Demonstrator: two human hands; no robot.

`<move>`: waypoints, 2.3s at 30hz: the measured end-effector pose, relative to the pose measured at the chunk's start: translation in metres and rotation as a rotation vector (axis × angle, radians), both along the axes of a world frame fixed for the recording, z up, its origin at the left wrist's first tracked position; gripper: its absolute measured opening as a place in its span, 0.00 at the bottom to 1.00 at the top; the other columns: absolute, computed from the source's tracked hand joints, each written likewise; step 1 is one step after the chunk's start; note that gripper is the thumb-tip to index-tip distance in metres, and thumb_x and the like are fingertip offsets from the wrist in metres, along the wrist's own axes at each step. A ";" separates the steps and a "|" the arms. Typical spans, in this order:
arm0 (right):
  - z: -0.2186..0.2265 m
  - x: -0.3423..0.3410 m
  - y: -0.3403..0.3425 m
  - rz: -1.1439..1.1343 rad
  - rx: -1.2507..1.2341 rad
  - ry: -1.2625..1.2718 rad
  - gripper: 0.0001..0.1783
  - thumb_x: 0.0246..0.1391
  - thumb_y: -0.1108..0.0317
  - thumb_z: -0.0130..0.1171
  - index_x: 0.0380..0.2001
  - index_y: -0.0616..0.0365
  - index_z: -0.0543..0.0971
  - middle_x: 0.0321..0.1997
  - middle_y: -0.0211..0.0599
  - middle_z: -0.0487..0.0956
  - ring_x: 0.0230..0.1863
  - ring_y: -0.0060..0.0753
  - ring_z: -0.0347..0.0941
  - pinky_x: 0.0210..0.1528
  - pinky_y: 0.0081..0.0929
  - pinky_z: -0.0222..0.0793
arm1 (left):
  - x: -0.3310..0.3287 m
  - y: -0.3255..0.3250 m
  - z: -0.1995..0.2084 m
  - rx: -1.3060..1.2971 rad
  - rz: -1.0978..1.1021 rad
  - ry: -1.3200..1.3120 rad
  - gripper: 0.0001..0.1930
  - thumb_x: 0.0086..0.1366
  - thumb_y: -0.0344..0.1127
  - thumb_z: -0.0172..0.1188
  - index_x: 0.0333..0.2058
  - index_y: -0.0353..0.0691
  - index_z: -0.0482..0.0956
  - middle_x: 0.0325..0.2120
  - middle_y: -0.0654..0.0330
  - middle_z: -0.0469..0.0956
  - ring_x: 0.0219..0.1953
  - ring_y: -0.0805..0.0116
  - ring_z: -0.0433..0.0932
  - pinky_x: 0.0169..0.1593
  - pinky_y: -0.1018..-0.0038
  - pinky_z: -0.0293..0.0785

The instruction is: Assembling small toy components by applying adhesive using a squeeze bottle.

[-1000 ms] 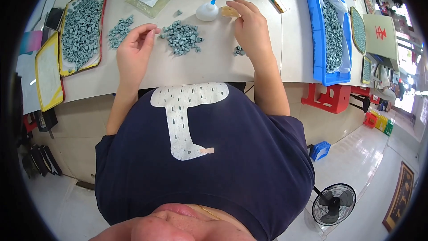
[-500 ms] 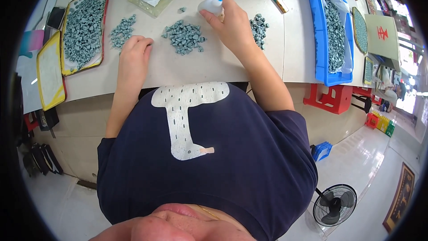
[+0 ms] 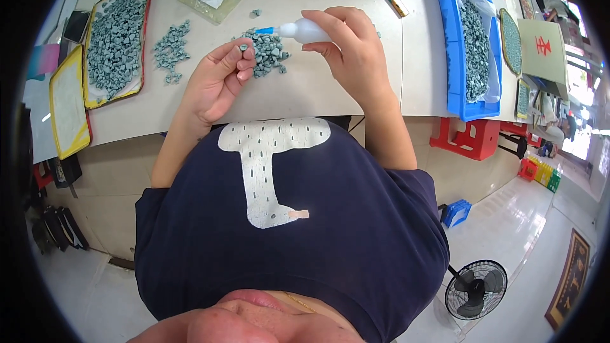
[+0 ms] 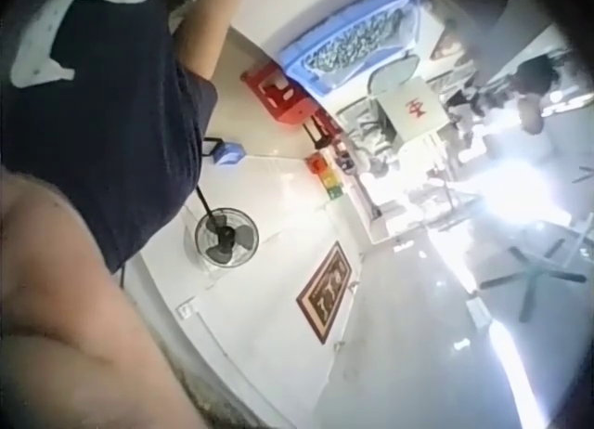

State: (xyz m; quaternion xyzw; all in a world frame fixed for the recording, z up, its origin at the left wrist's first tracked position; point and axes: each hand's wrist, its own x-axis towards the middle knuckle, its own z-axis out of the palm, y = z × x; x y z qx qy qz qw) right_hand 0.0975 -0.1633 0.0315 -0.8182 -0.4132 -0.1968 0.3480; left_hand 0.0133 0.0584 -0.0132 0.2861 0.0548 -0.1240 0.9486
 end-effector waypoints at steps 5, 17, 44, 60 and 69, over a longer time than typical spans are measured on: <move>0.000 0.000 -0.004 -0.053 -0.038 -0.115 0.25 0.32 0.72 0.71 0.41 0.52 0.81 0.36 0.33 0.76 0.37 0.32 0.72 0.37 0.25 0.68 | 0.004 -0.001 -0.009 -0.080 0.041 -0.014 0.10 0.65 0.29 0.56 0.43 0.31 0.74 0.33 0.59 0.75 0.31 0.74 0.69 0.37 0.79 0.71; 0.012 -0.008 0.003 -0.154 -0.158 -0.368 0.24 0.28 0.68 0.71 0.37 0.42 0.83 0.32 0.22 0.76 0.35 0.25 0.71 0.40 0.27 0.59 | 0.003 -0.002 -0.010 -0.052 0.069 -0.116 0.06 0.65 0.26 0.54 0.40 0.32 0.73 0.33 0.57 0.75 0.30 0.73 0.69 0.35 0.78 0.69; -0.006 0.011 -0.006 -0.075 0.326 0.210 0.20 0.46 0.77 0.66 0.44 0.61 0.75 0.39 0.35 0.78 0.42 0.26 0.72 0.45 0.26 0.69 | 0.001 -0.009 -0.004 0.043 0.089 -0.118 0.06 0.65 0.27 0.54 0.40 0.33 0.74 0.33 0.57 0.75 0.31 0.73 0.70 0.37 0.77 0.71; 0.013 -0.002 0.007 -0.115 -0.098 -0.411 0.21 0.30 0.71 0.69 0.35 0.45 0.82 0.34 0.23 0.79 0.40 0.29 0.73 0.45 0.27 0.59 | 0.003 -0.004 -0.012 -0.025 0.070 -0.136 0.05 0.66 0.26 0.52 0.40 0.34 0.72 0.33 0.58 0.73 0.31 0.73 0.68 0.37 0.77 0.68; 0.015 -0.005 0.009 -0.117 -0.130 -0.450 0.23 0.29 0.72 0.69 0.36 0.43 0.82 0.34 0.21 0.79 0.40 0.28 0.72 0.45 0.27 0.58 | 0.002 -0.003 -0.012 0.016 0.074 -0.159 0.05 0.66 0.27 0.52 0.40 0.34 0.72 0.32 0.59 0.73 0.31 0.73 0.68 0.37 0.77 0.68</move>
